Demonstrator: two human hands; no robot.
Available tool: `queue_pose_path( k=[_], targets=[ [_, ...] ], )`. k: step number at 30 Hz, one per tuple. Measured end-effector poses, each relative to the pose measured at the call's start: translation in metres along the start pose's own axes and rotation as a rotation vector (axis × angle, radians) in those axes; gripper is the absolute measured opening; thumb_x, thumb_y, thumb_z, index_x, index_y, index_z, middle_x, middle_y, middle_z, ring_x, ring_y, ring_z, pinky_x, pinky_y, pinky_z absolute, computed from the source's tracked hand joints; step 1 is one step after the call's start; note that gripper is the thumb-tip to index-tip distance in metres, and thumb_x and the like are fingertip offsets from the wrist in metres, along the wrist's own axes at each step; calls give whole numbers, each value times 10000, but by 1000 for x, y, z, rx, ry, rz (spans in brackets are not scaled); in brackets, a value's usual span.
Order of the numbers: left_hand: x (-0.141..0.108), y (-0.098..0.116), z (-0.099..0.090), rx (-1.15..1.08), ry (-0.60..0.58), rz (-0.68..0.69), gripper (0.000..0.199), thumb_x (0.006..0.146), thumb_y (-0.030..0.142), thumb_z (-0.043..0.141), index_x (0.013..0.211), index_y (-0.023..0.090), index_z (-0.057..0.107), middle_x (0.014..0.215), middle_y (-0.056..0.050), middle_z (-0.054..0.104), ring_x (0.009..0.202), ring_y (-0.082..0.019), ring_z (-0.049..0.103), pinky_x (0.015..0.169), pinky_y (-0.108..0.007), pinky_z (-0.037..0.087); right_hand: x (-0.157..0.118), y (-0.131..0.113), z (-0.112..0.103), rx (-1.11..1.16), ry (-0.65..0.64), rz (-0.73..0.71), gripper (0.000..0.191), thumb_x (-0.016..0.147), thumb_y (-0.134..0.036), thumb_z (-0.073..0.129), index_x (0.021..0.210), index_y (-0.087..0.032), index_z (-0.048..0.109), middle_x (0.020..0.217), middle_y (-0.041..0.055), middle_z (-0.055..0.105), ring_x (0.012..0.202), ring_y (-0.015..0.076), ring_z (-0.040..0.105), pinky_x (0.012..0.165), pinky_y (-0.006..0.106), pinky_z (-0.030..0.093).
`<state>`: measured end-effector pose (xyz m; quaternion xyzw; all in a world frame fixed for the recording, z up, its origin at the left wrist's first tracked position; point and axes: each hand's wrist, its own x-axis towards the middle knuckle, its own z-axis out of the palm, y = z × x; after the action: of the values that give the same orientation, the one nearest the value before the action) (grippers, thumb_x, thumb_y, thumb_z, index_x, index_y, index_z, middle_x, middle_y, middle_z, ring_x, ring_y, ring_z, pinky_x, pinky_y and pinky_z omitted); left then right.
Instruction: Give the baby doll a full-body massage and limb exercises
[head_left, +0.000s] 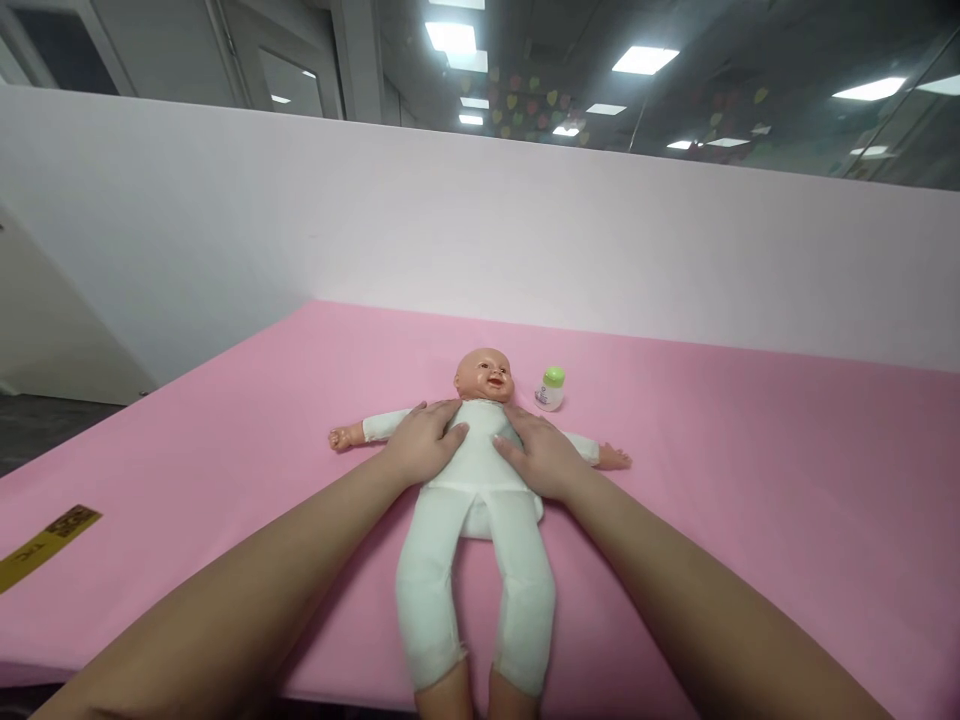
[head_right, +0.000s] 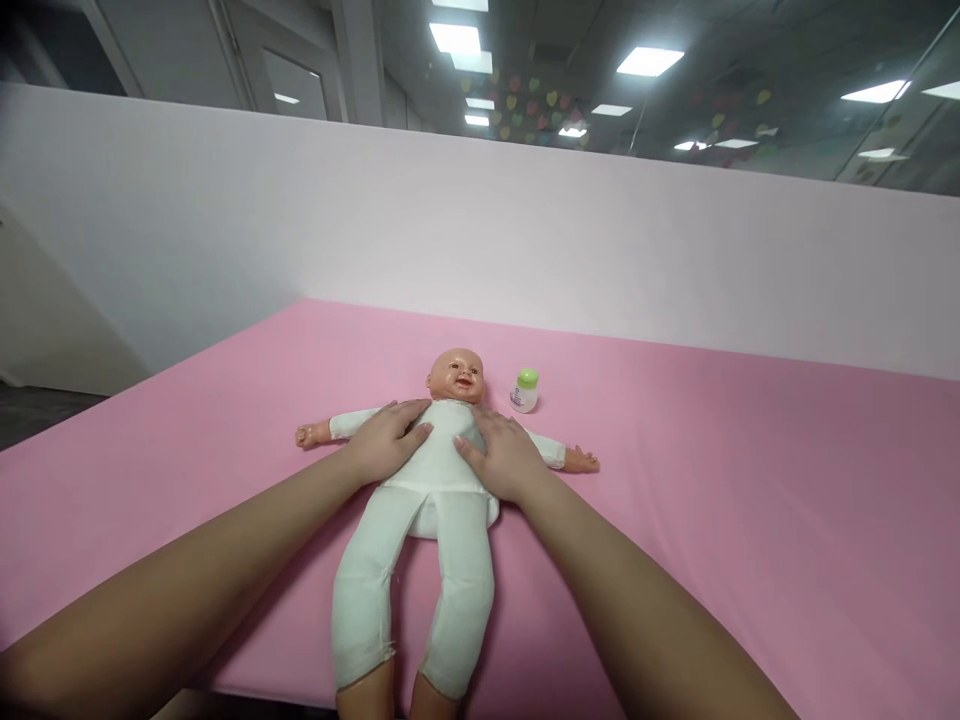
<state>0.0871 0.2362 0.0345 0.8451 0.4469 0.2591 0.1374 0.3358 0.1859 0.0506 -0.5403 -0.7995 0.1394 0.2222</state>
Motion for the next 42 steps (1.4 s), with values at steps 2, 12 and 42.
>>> queue_pose_path(
  k=[2,12,42],
  targets=[
    [1,-2,-1,-4,-12,-12,514,1055,446,438,1474,199,605,1518,-90,634,1392,-311,587,1287,-531,267,-1,1,-8,-28,-16,61,612,1083,-622,428,1540,-234,547,1481,120,645,1393,357,562,1166,501,397],
    [-31,57,-34,-337,-49,502,474,853,259,640,1321,209,695,1252,-99,766,1144,-292,724,1007,-428,564,-5,6,-13,-43,-43,147,586,1084,-644,404,1476,-256,604,1338,105,727,1227,340,660,1028,426,454],
    [5,-15,-6,7,11,-62,561,1041,544,457,1440,204,657,1406,-112,707,1290,-328,659,1121,-442,488,-17,2,-19,-21,167,-34,506,1011,-450,591,1458,-213,605,1472,136,650,1359,353,599,1121,524,475]
  ],
)
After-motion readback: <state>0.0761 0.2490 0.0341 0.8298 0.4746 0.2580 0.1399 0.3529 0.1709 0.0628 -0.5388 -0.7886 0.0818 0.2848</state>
